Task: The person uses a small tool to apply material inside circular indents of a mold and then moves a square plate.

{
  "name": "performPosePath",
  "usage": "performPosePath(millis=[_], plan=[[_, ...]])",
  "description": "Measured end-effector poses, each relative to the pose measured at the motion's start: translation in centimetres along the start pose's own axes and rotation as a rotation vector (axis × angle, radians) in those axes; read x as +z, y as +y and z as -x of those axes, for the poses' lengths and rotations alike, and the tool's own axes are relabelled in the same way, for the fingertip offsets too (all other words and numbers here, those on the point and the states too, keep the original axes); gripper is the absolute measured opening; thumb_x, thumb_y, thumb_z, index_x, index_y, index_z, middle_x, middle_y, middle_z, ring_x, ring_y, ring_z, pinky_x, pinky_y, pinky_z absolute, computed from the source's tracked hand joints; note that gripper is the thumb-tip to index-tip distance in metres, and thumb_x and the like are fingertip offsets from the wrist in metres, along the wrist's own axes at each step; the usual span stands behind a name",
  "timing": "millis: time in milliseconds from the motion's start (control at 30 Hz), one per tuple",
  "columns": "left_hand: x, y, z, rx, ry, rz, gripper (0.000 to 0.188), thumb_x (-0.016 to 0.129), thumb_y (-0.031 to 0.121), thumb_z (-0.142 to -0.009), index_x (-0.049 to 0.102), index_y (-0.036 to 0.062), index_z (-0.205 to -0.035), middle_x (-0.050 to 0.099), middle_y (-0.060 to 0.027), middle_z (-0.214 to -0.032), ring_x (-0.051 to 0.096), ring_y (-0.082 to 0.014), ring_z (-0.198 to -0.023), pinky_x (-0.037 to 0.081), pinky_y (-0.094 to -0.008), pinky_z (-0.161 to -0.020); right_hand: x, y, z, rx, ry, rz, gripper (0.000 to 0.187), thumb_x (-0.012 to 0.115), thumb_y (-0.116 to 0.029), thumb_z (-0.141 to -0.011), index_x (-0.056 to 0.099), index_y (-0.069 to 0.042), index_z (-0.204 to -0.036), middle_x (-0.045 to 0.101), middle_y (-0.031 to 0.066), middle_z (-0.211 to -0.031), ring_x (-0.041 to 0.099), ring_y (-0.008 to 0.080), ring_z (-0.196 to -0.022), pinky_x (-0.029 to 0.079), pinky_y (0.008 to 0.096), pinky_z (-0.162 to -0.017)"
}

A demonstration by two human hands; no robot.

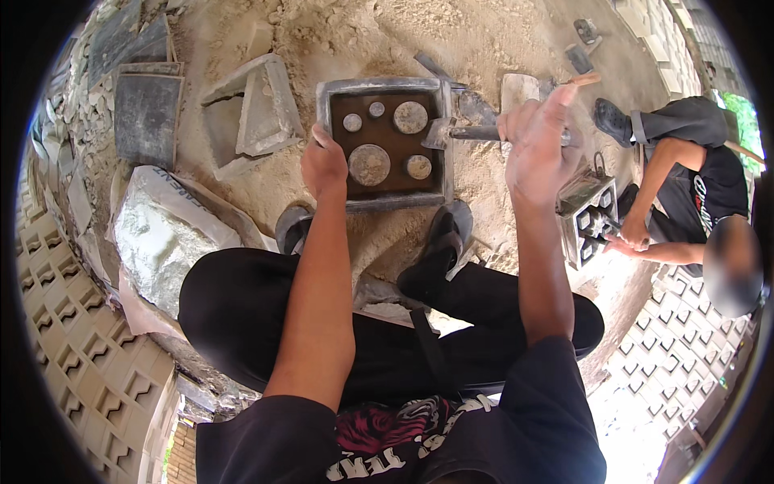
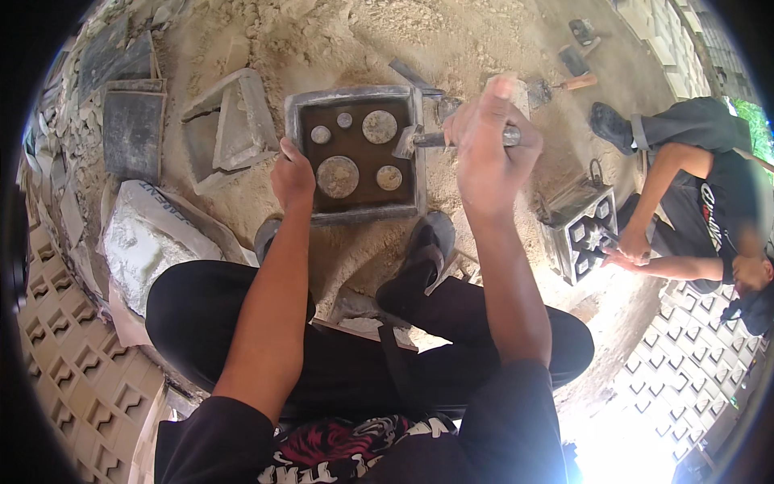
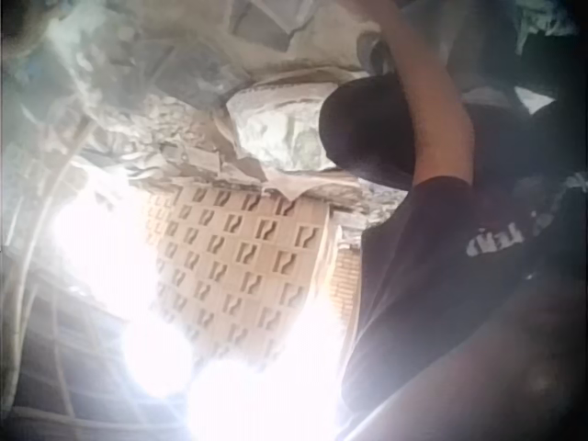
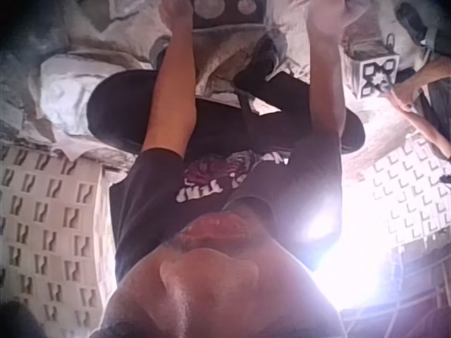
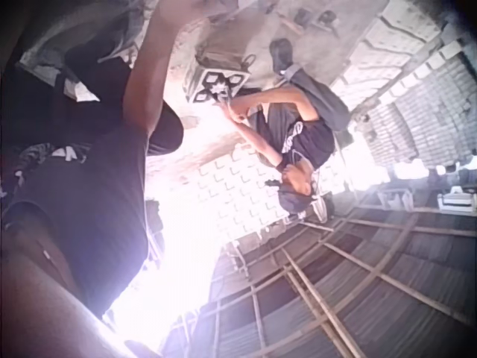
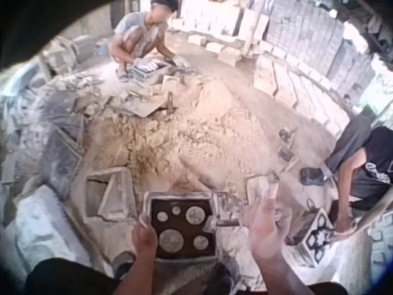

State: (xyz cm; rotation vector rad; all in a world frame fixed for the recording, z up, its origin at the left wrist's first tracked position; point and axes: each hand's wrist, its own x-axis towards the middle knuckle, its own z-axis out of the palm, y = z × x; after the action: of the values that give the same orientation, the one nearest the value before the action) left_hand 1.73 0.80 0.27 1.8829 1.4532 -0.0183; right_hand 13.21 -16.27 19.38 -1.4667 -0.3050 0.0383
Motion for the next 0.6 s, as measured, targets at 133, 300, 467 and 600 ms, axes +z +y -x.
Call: performPosePath(millis=[133,300,467,600], plan=[[0.3,-0.2,-0.3,-0.016,-0.022,-0.042,0.063,0.024,0.049,-0.099,0.066,0.0058,-0.116,0.066,-0.0239,-0.108,0.059,-0.0453,-0.104,0.045,-0.0525,-0.091,0.4,1.5,0.4,-0.015,0.053,0.047,0.051,0.054,-0.024,-0.1,0.039,-0.01,-0.054,0.037,-0.0022,-0.05,0.032,0.0085,-0.047,0.031,0.0288,-0.047],[0.0,-0.1,-0.2,-0.002,0.011,-0.031,0.065,0.024,0.05,-0.099,0.067,0.004,-0.114,0.066,-0.0252,-0.107,0.059,-0.0457,-0.103,0.045,-0.0531,-0.09,1.1,1.9,1.1,0.048,0.08,0.119,0.041,0.063,-0.009,-0.094,0.047,-0.007,-0.056,0.044,-0.0013,-0.051,0.038,0.0081,-0.046,0.036,0.0284,-0.049],[0.4,-0.1,-0.2,-0.003,-0.009,-0.025,0.064,0.024,0.05,-0.099,0.066,0.0045,-0.116,0.066,-0.025,-0.108,0.059,-0.0456,-0.104,0.045,-0.0532,-0.09,-0.4,7.4,1.5,0.013,0.094,0.205,0.041,0.065,-0.008,-0.092,0.047,-0.007,-0.054,0.046,-0.0006,-0.051,0.043,0.0063,-0.048,0.037,0.0277,-0.048],[0.3,-0.4,-0.2,0.0,0.011,-0.017,0.064,0.024,0.05,-0.099,0.066,0.0051,-0.116,0.065,-0.0248,-0.109,0.059,-0.0449,-0.105,0.045,-0.0534,-0.09,1.2,5.2,2.0,0.04,0.191,0.148,0.049,0.067,-0.005,-0.089,0.035,-0.01,-0.053,0.038,-0.0057,-0.051,0.032,0.0021,-0.05,0.024,0.0254,-0.044]])
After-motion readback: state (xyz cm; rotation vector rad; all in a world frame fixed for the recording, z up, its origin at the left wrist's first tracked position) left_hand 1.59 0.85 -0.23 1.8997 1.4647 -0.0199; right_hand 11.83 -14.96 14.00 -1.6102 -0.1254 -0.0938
